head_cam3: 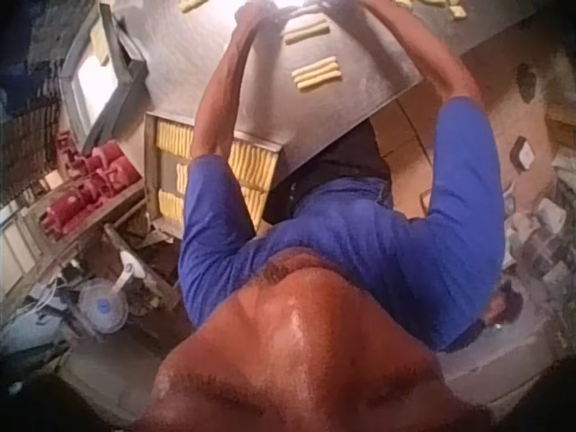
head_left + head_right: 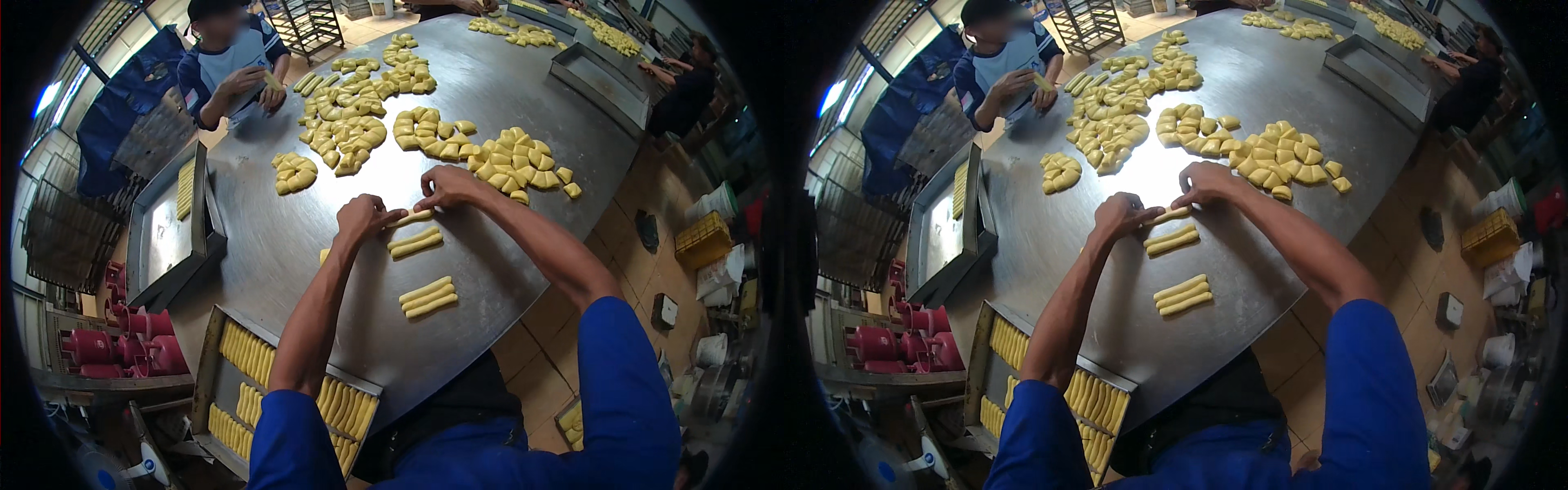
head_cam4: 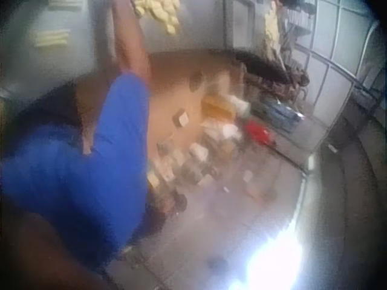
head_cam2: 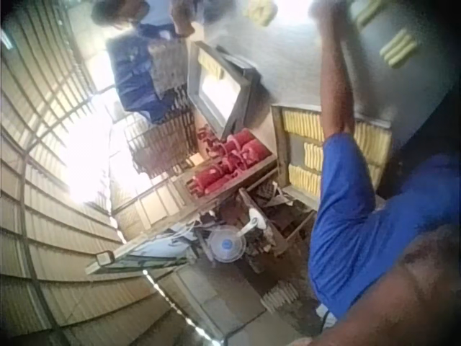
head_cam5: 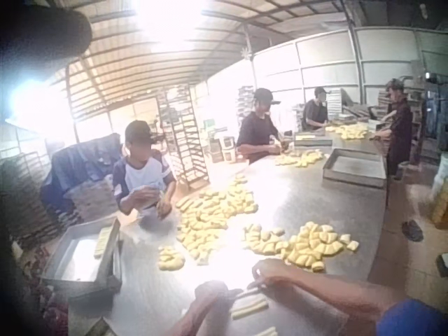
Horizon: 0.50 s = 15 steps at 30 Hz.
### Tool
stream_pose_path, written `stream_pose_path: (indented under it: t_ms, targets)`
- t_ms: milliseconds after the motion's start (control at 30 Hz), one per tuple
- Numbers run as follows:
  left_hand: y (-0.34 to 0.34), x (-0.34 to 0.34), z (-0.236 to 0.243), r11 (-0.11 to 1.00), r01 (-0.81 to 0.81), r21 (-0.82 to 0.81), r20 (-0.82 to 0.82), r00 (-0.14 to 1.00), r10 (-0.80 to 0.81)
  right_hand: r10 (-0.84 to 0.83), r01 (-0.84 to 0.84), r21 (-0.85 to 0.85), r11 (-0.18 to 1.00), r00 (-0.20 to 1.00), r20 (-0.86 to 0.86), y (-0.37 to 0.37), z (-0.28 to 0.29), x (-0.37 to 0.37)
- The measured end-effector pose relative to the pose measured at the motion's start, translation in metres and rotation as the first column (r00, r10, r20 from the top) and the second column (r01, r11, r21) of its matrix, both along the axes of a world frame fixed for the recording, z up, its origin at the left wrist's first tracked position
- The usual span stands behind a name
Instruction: The person shapes pieces of dough into sticks by hand, joins them together, and arranges them in rows on a metal tray.
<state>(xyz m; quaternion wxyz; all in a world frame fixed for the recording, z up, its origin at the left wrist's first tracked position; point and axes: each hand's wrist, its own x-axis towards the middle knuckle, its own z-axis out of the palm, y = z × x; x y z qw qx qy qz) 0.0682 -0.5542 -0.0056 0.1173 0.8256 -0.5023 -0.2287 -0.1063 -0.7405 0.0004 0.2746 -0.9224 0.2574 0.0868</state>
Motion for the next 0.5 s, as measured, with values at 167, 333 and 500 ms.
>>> stream_pose_path:
  t_ms: [167,333,500]
  targets:
    - [-0.005,-0.007,0.004,1.000,0.013,-0.016,0.073,0.997,-0.012,0.095,-0.098,0.019,0.995,0.991,0.091,0.000,-0.005,-0.008]
    - [-0.001,-0.001,-0.003,0.996,0.020,-0.089,0.040,0.999,-0.017,0.028,-0.026,-0.039,0.999,0.997,0.073,-0.008,-0.002,-0.013]
    - [-0.011,-0.011,0.006,1.000,0.006,0.000,0.108,0.994,-0.006,0.047,-0.039,-0.103,0.994,0.996,0.071,0.003,-0.004,-0.016]
